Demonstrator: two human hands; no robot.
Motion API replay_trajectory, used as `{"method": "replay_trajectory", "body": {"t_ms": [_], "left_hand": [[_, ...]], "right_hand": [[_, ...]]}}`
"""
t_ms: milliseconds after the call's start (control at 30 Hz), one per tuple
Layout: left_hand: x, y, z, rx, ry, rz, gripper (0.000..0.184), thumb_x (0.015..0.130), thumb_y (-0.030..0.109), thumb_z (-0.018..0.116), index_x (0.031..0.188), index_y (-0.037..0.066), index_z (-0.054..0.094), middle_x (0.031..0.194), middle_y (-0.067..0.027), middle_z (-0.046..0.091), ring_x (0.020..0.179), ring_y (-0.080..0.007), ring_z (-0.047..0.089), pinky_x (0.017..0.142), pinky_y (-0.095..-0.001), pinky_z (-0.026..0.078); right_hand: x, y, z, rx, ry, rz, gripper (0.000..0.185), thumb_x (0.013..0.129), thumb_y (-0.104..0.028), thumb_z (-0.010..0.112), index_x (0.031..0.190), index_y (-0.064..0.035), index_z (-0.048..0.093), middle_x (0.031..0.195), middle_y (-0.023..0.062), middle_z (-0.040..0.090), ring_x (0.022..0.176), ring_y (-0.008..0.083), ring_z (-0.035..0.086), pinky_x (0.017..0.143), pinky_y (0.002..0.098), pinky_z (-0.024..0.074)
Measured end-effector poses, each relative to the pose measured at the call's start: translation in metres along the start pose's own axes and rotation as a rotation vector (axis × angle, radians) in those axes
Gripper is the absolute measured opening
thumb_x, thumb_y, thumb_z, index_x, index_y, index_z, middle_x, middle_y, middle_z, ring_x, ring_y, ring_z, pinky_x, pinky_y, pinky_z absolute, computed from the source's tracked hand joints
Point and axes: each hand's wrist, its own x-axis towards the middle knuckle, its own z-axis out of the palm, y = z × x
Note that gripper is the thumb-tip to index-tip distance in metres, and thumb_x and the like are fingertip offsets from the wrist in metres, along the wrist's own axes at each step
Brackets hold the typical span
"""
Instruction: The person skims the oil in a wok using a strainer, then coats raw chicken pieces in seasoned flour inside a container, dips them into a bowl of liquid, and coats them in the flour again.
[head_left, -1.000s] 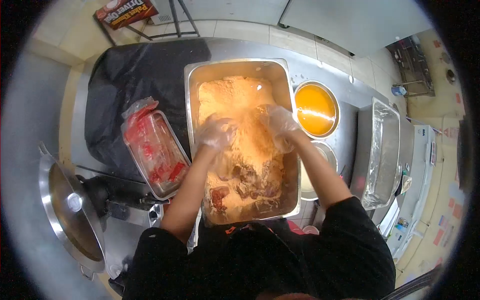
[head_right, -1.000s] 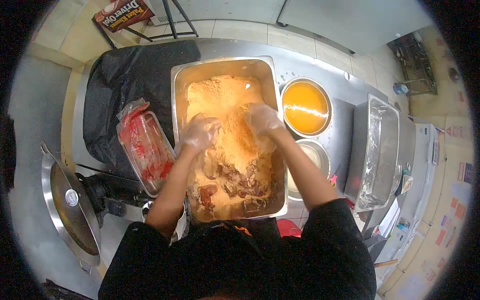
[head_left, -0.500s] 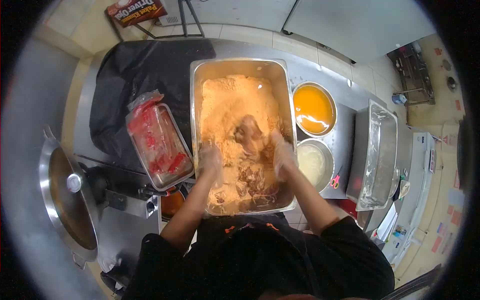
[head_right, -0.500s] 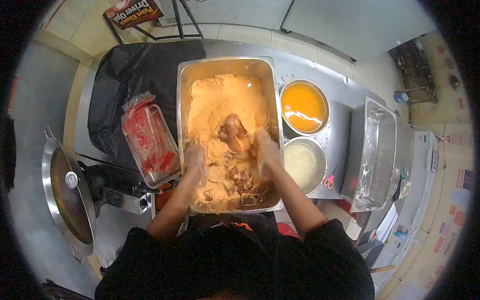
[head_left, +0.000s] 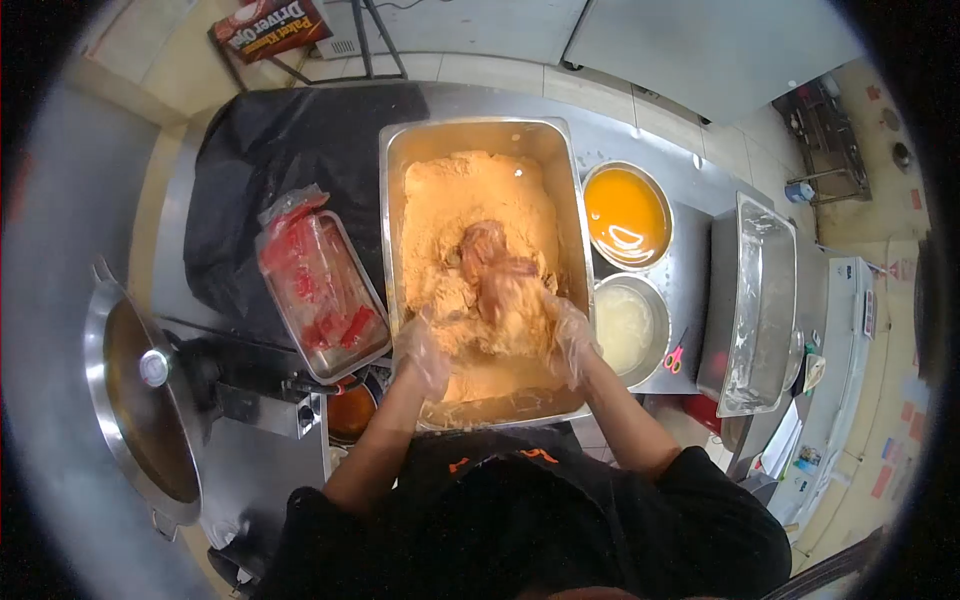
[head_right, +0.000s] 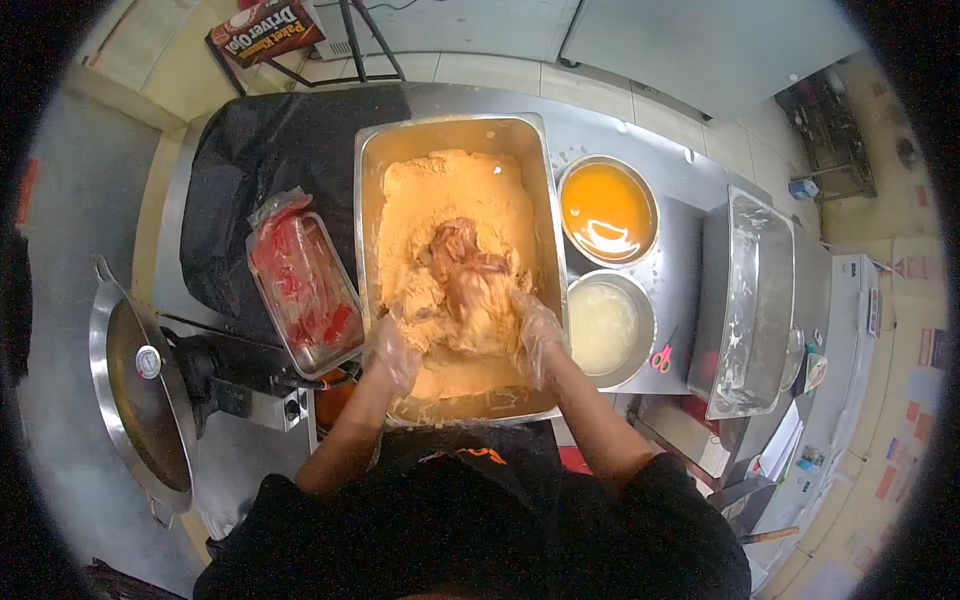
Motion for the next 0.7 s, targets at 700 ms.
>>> {"method": "replay_trajectory", "body": {"t_ms": [700], "left_hand": [[0.001,0.080,0.092,0.994,0.619,0.322,0.075,0.097,0.058,0.056,0.152,0.009,0.044,0.148,-0.0263,0.050,0.134,-0.0427,0.050,0.110,-0.0488,0.041]], "right_hand": [[0.069,-0.045,0.029,-1.150,0.455,-0.454,0.070,0.100,-0.059,0.045,0.128,0.0015,0.063,0.123,0.0247,0.067,0.112,0.0409,0.064,0.100,0.0493,0.0468]]}}
